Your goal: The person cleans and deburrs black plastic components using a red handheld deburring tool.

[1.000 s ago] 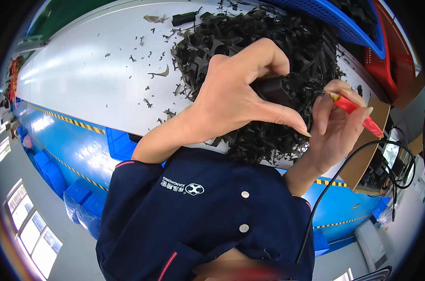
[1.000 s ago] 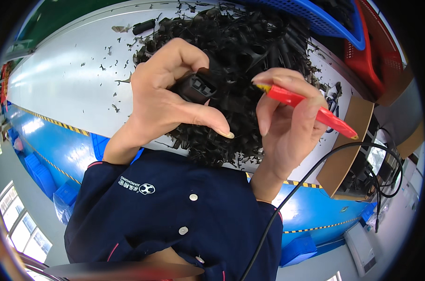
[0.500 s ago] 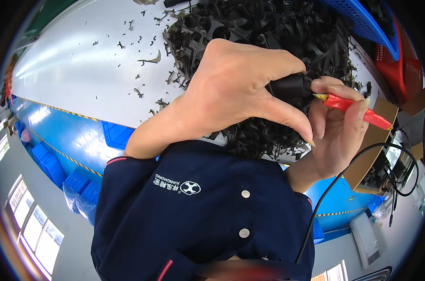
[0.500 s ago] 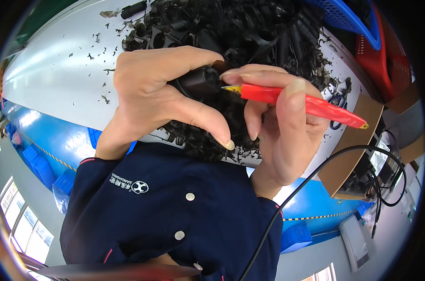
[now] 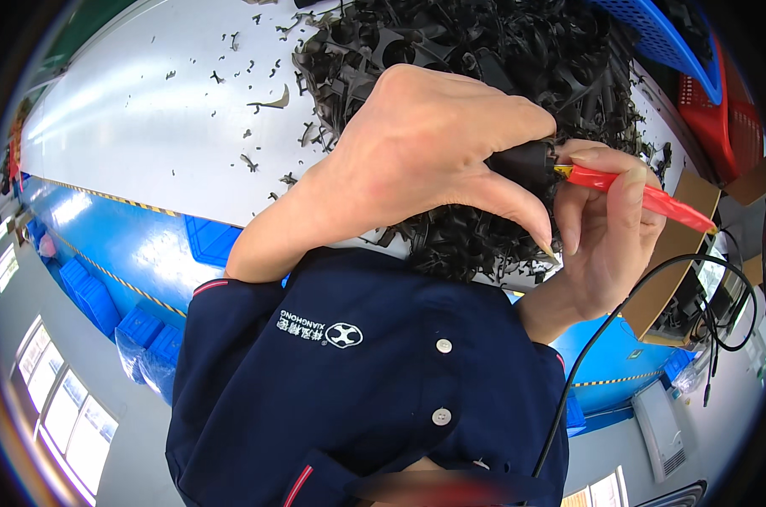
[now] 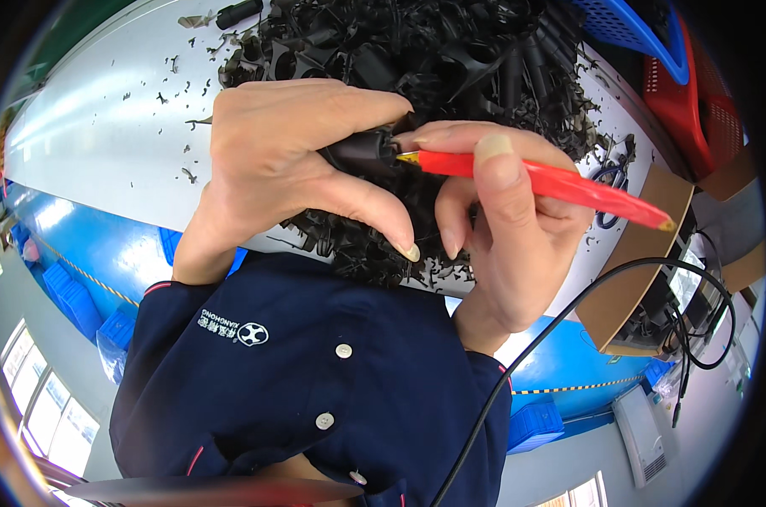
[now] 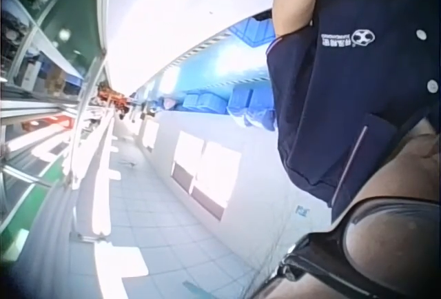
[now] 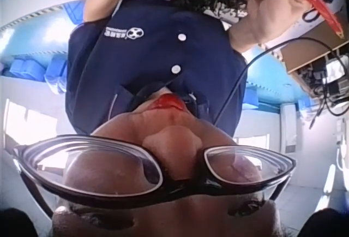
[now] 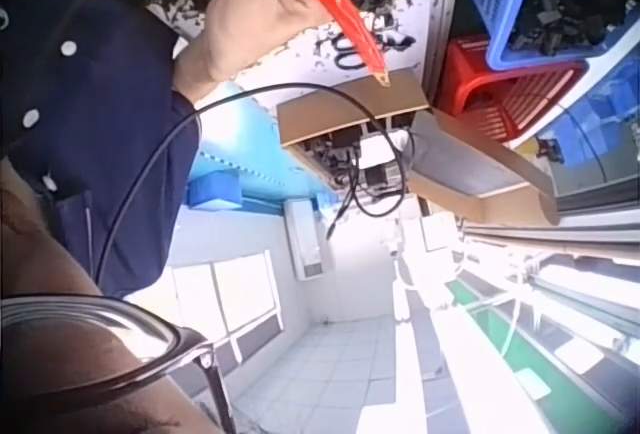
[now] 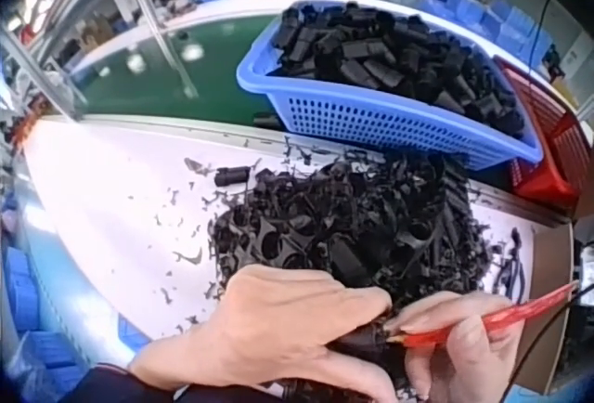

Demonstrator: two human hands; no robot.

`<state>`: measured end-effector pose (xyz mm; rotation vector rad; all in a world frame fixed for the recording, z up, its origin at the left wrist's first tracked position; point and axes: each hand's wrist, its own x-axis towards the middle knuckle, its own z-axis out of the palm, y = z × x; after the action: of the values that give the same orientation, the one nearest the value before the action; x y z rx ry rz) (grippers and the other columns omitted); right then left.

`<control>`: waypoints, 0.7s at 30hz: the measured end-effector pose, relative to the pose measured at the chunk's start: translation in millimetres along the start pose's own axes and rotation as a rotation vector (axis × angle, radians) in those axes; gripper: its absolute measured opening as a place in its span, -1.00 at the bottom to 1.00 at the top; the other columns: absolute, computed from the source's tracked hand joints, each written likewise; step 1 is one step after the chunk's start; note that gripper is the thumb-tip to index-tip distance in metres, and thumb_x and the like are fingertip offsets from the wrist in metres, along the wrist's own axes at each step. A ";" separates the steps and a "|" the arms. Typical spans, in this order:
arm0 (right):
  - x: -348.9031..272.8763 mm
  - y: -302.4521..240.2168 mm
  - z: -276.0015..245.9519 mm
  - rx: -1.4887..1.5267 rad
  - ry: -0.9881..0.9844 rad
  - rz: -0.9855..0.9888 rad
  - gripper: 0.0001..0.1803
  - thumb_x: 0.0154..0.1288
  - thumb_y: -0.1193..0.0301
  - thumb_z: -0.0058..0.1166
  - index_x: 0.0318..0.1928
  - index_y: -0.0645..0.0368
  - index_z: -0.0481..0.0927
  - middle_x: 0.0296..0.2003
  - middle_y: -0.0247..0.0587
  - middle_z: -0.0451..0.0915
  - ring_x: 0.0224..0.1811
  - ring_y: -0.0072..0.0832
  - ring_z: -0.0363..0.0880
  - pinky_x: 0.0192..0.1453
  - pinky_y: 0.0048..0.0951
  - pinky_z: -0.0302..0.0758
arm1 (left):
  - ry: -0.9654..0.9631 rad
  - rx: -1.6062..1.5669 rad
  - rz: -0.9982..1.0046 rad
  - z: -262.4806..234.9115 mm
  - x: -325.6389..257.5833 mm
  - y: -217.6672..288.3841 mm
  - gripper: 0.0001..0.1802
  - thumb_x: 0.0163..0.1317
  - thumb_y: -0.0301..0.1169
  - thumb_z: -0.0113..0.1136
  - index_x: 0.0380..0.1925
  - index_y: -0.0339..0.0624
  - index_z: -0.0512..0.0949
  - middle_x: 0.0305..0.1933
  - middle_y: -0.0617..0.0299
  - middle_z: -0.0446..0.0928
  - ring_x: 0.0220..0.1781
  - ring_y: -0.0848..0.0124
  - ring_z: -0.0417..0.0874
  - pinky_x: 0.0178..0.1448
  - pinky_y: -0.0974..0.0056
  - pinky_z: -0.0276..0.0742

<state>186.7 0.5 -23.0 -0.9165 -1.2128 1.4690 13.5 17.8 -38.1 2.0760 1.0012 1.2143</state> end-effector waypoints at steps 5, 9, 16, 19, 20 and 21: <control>-0.3 4.3 16.2 -0.154 0.154 -0.303 -0.86 0.08 0.59 -0.04 -0.38 0.47 0.51 -0.39 0.12 0.53 -0.80 -0.70 0.25 -0.75 -0.76 0.14 | -0.024 -0.033 -0.044 -4.4 0.7 2.0 -0.49 -0.47 -0.07 0.39 -0.57 -0.19 0.46 -0.71 0.19 0.34 -0.65 0.27 0.42 -0.60 0.35 0.30; 1.4 10.0 20.7 -0.634 0.228 -0.568 -0.89 0.01 0.65 0.06 -0.39 0.46 0.51 -0.46 0.07 0.55 -0.56 -0.43 0.51 -0.49 -0.58 0.45 | -0.086 -0.143 -0.207 -5.6 -1.3 6.7 -0.53 -0.54 -0.22 0.47 -0.60 -0.24 0.50 -0.72 0.25 0.37 -0.69 0.44 0.39 -0.62 0.45 0.28; 9.5 12.8 18.0 -0.756 0.394 -0.517 -0.91 0.01 0.69 0.05 -0.40 0.46 0.52 -0.45 0.01 0.57 -0.43 -0.35 0.55 -0.30 -0.56 0.46 | -0.098 -0.227 -0.271 -2.4 -2.4 5.7 -0.64 -0.30 -0.48 0.42 -0.42 -0.31 0.51 -0.58 0.33 0.48 -0.55 0.62 0.48 -0.46 0.54 0.35; 4.7 5.1 8.6 -0.795 0.393 -0.552 -0.92 0.04 0.68 0.00 -0.40 0.46 0.52 -0.45 0.01 0.57 -0.45 -0.39 0.54 -0.32 -0.57 0.45 | -0.053 -0.519 -0.375 0.6 -2.2 9.6 -0.67 -0.07 -0.61 0.23 -0.29 -0.34 0.34 -0.40 0.22 0.48 -0.42 0.59 0.52 -0.36 0.55 0.39; 4.4 5.3 9.4 -0.796 0.402 -0.554 -0.92 0.04 0.68 0.00 -0.40 0.46 0.52 -0.45 0.01 0.57 -0.45 -0.39 0.54 -0.32 -0.57 0.45 | -0.060 -0.520 -0.370 -2.4 -1.9 10.6 -0.67 -0.07 -0.61 0.23 -0.29 -0.34 0.34 -0.40 0.22 0.48 -0.42 0.59 0.52 -0.36 0.55 0.39; 4.5 6.4 11.5 -0.746 0.451 -0.582 -0.91 0.04 0.67 0.00 -0.39 0.47 0.52 -0.44 0.02 0.57 -0.45 -0.40 0.54 -0.31 -0.58 0.45 | -0.112 -0.535 -0.409 -5.1 -0.2 11.6 -0.68 -0.06 -0.62 0.22 -0.30 -0.33 0.33 -0.39 0.19 0.47 -0.42 0.57 0.52 -0.36 0.56 0.39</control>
<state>173.4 2.1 -26.6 -1.1595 -1.5211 0.3013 12.8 11.2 -27.3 1.4245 0.8735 1.0013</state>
